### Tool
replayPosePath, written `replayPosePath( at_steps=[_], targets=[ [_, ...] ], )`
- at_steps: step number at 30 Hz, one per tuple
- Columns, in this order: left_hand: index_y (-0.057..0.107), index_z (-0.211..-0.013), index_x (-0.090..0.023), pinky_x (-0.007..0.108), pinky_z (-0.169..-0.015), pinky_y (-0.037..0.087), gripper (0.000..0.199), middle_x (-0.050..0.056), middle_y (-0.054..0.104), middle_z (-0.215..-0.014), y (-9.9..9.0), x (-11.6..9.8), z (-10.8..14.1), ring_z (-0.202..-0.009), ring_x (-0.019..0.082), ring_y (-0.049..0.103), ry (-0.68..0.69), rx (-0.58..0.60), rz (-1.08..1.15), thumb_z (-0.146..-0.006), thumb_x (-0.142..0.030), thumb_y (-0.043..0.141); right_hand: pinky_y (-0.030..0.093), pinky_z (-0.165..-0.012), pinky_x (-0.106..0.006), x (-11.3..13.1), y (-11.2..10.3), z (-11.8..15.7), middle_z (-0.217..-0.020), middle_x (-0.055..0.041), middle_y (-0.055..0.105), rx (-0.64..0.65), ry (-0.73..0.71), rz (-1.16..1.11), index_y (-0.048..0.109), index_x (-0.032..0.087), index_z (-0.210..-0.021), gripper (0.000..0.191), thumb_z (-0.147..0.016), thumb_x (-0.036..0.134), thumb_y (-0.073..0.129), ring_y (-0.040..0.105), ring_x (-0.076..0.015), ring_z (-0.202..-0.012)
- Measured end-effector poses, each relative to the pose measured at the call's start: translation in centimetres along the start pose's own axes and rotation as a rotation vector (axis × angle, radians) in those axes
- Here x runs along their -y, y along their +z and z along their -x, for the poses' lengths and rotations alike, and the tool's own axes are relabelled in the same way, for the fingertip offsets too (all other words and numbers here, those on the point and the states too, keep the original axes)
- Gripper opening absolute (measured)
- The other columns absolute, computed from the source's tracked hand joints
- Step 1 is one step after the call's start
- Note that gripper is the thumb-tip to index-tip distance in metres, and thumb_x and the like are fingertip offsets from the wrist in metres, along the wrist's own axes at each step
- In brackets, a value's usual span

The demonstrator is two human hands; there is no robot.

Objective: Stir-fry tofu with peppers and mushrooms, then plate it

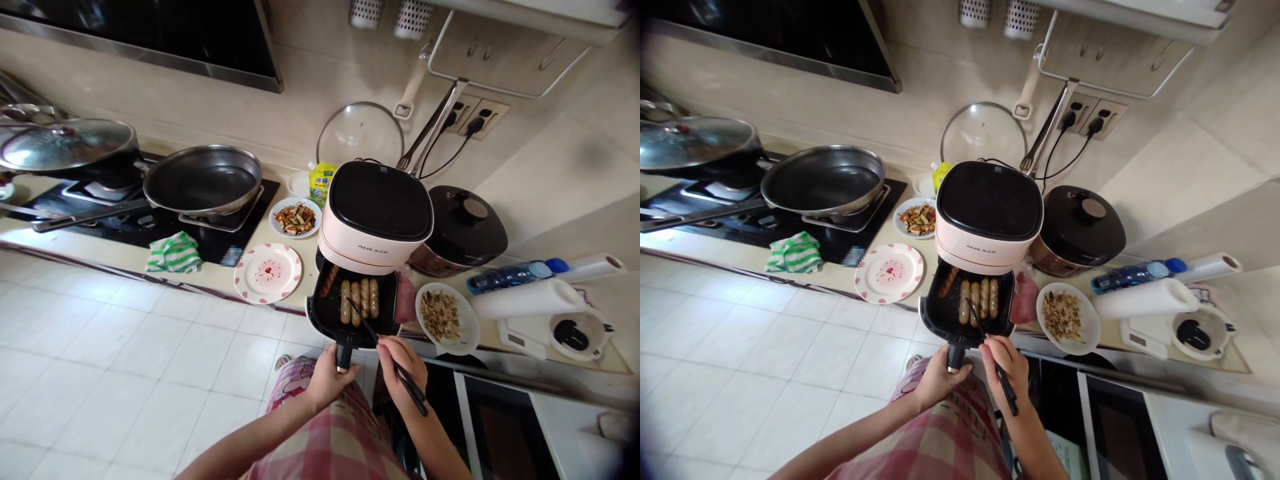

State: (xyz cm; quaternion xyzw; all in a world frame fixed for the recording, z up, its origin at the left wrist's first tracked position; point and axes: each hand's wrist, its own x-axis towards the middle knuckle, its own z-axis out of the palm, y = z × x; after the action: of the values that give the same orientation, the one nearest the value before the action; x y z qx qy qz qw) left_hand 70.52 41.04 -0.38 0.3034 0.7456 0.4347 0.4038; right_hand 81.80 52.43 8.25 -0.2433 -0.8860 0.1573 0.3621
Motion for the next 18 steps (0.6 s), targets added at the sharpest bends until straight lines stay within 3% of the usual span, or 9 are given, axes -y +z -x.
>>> replayPosePath(
  at_steps=[5, 13, 16, 18],
  targets=[
    [0.053, -0.082, -0.018, 0.028, -0.068, 0.045, 0.02, 0.003, 0.062, -0.076, 0.0, 0.0, -0.1, -0.071, 0.018, 0.058, -0.011, 0.002, -0.005, -0.069, -0.027, 0.065, 0.056, -0.069, -0.025, 0.4, 0.2, -1.0, -0.084, -0.0037, 0.07, -0.03, 0.07, -0.072, 0.061, 0.021, -0.092, 0.013, -0.093, 0.018, 0.048, 0.068, -0.0154, -0.077],
    [0.054, -0.085, -0.017, 0.028, -0.068, 0.045, 0.023, 0.003, 0.061, -0.077, 0.1, 0.2, -0.1, -0.072, 0.017, 0.056, -0.004, -0.002, 0.008, -0.068, -0.026, 0.065, 0.054, -0.071, -0.025, 0.5, 5.5, -5.0, -0.079, -0.0031, 0.068, -0.01, 0.153, -0.192, 0.061, 0.019, -0.088, 0.018, -0.096, 0.025, 0.046, 0.066, -0.0153, -0.073],
    [0.054, -0.084, -0.018, 0.027, -0.068, 0.046, 0.022, 0.001, 0.061, -0.076, 0.1, 0.3, -0.1, -0.072, 0.016, 0.056, 0.004, -0.012, 0.03, -0.068, -0.025, 0.065, 0.052, -0.07, -0.024, 0.7, 5.6, -5.3, -0.076, -0.0026, 0.065, 0.056, 0.1, -0.198, 0.06, 0.02, -0.081, 0.021, -0.096, 0.025, 0.046, 0.064, -0.0143, -0.071],
    [0.054, -0.081, -0.018, 0.027, -0.064, 0.046, 0.02, 0.001, 0.06, -0.073, 0.2, 0.2, -0.2, -0.067, 0.016, 0.055, 0.01, -0.017, 0.044, -0.067, -0.024, 0.065, 0.05, -0.068, -0.024, 1.3, 4.8, -5.2, -0.076, -0.0024, 0.064, 0.181, -0.031, -0.157, 0.058, 0.02, -0.076, 0.024, -0.096, 0.026, 0.046, 0.063, -0.0142, -0.07]
  ],
)
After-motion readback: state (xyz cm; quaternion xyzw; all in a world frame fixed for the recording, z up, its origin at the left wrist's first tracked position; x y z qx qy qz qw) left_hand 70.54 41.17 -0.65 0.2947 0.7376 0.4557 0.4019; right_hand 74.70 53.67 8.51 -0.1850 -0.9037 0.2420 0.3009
